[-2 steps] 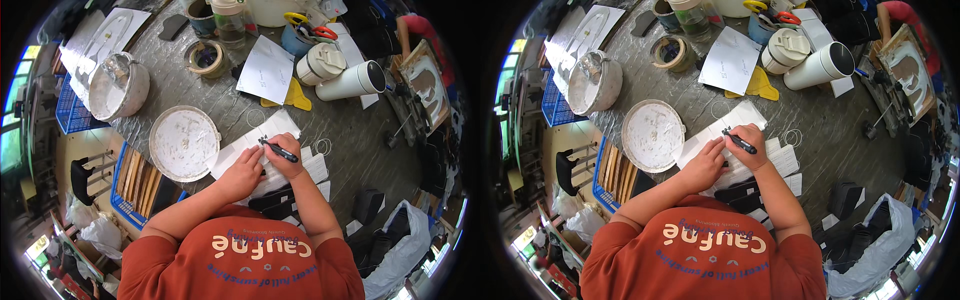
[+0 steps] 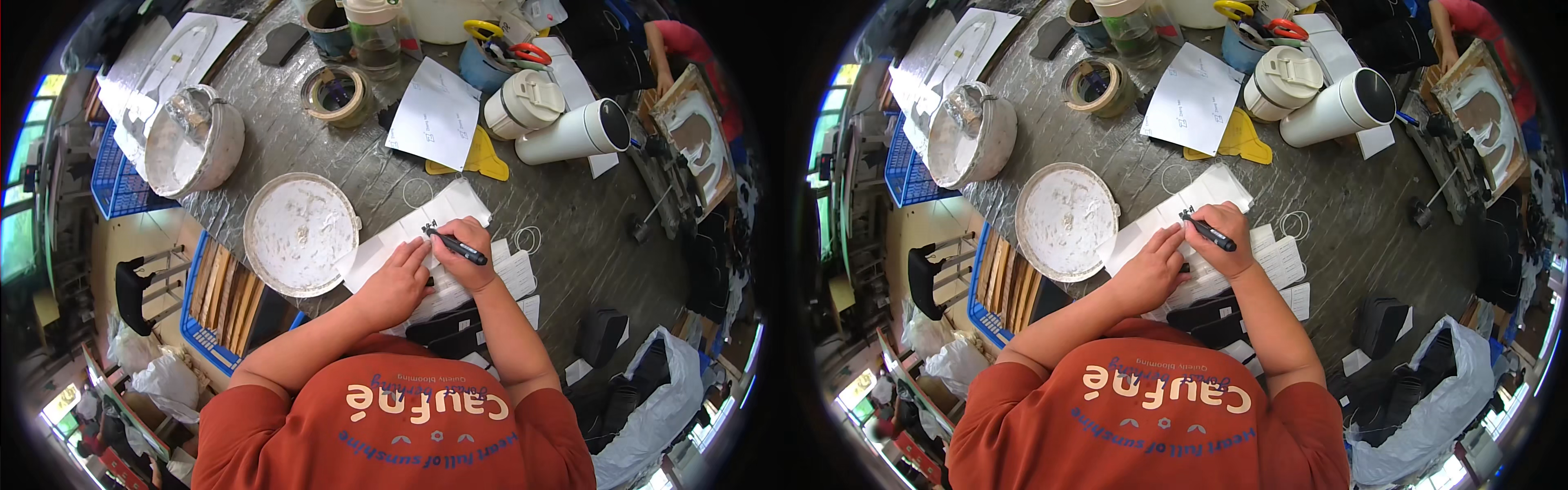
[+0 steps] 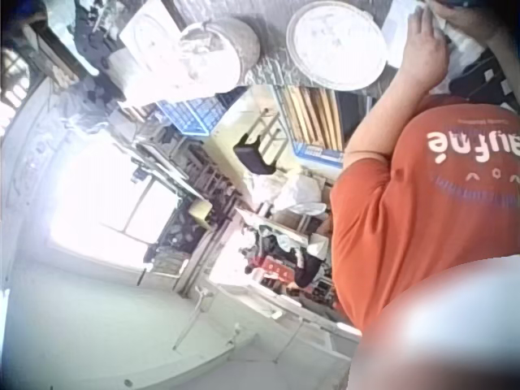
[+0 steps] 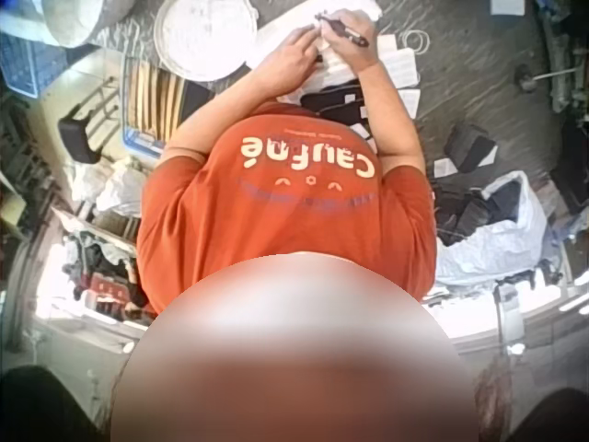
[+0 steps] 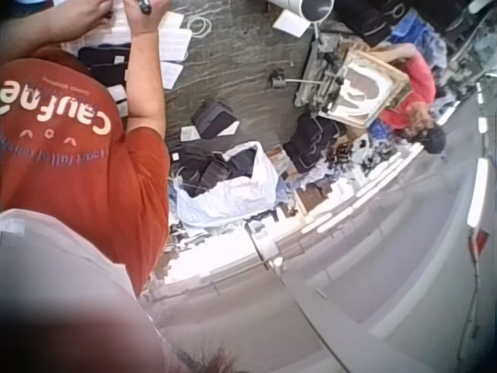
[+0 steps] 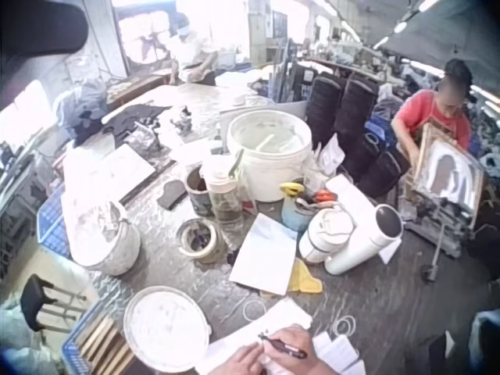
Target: Marking tracking sheets with a marker and attaching labels to shoe components.
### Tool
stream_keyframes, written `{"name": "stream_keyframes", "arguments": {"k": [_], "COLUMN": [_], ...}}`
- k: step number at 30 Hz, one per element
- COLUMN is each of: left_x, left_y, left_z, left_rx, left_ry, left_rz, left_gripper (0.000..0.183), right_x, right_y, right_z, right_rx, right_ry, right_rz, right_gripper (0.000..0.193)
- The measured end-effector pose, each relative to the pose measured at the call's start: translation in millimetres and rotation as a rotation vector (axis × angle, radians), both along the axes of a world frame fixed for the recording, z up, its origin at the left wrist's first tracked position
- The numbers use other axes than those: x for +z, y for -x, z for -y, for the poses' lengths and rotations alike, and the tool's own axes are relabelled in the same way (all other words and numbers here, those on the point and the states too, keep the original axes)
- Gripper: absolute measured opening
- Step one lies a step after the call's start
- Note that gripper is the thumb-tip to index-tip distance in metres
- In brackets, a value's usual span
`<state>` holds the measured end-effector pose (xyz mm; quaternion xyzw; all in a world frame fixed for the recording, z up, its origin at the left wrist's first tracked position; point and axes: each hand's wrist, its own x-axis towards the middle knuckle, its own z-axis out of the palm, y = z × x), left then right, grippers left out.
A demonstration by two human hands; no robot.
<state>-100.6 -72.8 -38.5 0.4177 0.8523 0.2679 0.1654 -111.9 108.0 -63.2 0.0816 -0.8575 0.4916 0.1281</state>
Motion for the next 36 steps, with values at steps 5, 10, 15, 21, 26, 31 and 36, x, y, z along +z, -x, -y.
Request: {"name": "stream_keyframes", "arguments": {"k": [5, 10, 15, 21, 26, 31, 36], "left_x": [-1, 4, 13, 19, 25, 33, 36], "left_y": [0, 4, 5, 2, 0, -11, -24], "left_z": [0, 5, 14, 15, 15, 13, 13], "left_rx": [-0.002, 0.081, 0.227, 0.375, 0.235, 0.131, 0.015], "left_ry": [-0.016, -0.11, -0.324, -0.407, -0.376, -0.353, -0.279], "left_rz": [-0.002, 0.11, 0.151, 0.306, 0.198, 0.167, 0.235], "left_gripper": [0.033, 0.03, 0.03, 0.026, 0.027, 0.026, 0.022], "right_x": [-3, 9, 22, 40, 45, 43, 39], "right_y": [-7, -25, -47, -68, -78, -91, -112], "right_z": [-4, -10, -20, -7, -6, 3, 26], "right_rx": [-0.059, -0.144, -0.121, -0.101, -0.102, -0.137, -0.237], "right_ry": [0.069, 0.465, 0.899, 1.157, 1.018, 1.045, 1.402], "right_rz": [0.046, 0.33, 0.348, 0.453, 0.531, 0.68, 0.581], "right_gripper": [0.014, 0.011, 0.013, 0.007, 0.008, 0.013, 0.021]}}
